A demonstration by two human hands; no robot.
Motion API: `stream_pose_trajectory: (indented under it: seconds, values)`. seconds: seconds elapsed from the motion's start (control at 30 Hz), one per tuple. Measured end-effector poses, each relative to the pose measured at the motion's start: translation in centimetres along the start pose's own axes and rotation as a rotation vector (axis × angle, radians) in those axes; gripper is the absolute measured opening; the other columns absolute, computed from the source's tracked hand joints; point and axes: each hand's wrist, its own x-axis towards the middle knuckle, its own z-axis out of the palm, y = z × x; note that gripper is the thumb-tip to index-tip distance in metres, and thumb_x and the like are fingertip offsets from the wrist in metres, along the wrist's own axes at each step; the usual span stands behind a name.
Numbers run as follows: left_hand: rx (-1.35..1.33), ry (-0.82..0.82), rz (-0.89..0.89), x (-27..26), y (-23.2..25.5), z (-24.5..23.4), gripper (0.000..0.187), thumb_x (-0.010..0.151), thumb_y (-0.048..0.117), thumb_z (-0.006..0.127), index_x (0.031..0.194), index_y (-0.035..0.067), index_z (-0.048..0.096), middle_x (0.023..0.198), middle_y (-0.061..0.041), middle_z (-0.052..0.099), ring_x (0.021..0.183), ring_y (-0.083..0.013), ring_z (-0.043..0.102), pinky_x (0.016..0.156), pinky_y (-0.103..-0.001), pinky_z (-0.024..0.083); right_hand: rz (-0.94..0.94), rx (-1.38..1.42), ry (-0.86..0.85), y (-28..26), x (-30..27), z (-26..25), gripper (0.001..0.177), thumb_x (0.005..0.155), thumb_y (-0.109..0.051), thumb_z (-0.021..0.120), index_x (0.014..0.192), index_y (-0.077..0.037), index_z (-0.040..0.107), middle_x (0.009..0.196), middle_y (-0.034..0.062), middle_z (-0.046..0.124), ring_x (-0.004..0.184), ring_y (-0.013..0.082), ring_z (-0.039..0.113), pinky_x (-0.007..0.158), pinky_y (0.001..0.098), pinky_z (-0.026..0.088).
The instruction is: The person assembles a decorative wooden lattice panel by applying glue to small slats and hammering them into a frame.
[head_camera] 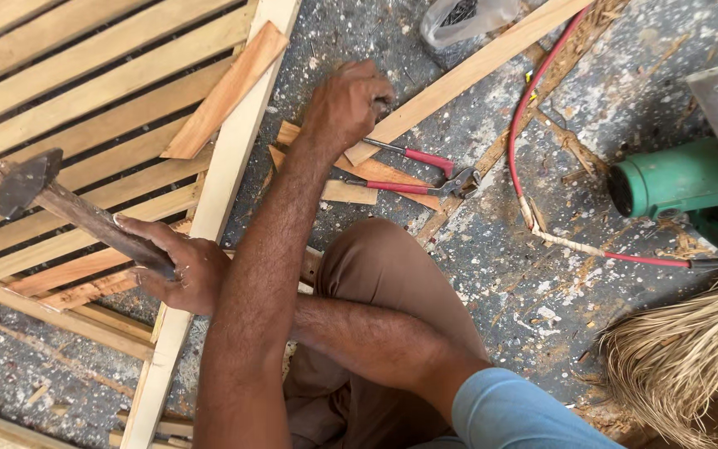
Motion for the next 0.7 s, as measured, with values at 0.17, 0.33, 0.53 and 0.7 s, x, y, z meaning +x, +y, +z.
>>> stream_pose_trajectory:
  seconds: [0.17,0.33,0.53,0.7]
  values:
    - [0.170,-0.081,0.022,1.0,-0.6,1.2,0.018,0.087,-0.004,0.073,0.083,0.014,0.074,0.094,-0.002,0.062,0.096,-0.0158,0.064,0.104,-0.053,0.048,-0.077,0.070,0.029,-0.3,0.3,-0.4,0.069,0.102,-0.019,0.072,0.162,-0.017,0.039,0.128,0.0209,0.070,0.116,0.0231,0.073,0.102,0.0334,0.062]
    - [0.141,0.093,0.068,0.4,0.1,1.0,0.019,0.080,-0.008,0.065,0.094,0.006,0.065,0.099,-0.006,0.061,0.095,-0.0219,0.066,0.082,-0.042,0.059,0.000,0.035,0.030,1.1,0.1,0.5,0.071,0.099,-0.021,0.072,0.161,-0.016,0.039,0.122,0.0166,0.073,0.105,0.0207,0.076,0.091,0.0310,0.064]
    - [-0.292,0.624,-0.044,-6.6,6.0,-9.6,0.028,0.097,0.003,0.077,0.123,0.000,0.068,0.092,-0.009,0.067,0.084,-0.0230,0.066,0.076,-0.042,0.056,-0.065,-0.006,0.048,4.7,0.4,1.0,0.058,0.098,-0.022,0.076,0.149,-0.008,0.052,0.115,0.0151,0.075,0.106,0.0140,0.069,0.095,0.0314,0.057]
    - [-0.662,1.282,-0.197,-24.0,5.4,-15.2,0.017,0.101,-0.004,0.072,0.117,0.000,0.070,0.110,-0.008,0.074,0.099,-0.0165,0.073,0.088,-0.031,0.064,-0.046,-0.038,0.100,5.4,1.5,-1.5,0.040,0.107,-0.019,0.066,0.141,-0.011,0.048,0.101,0.0102,0.071,0.079,0.0141,0.065,0.068,0.0290,0.057]
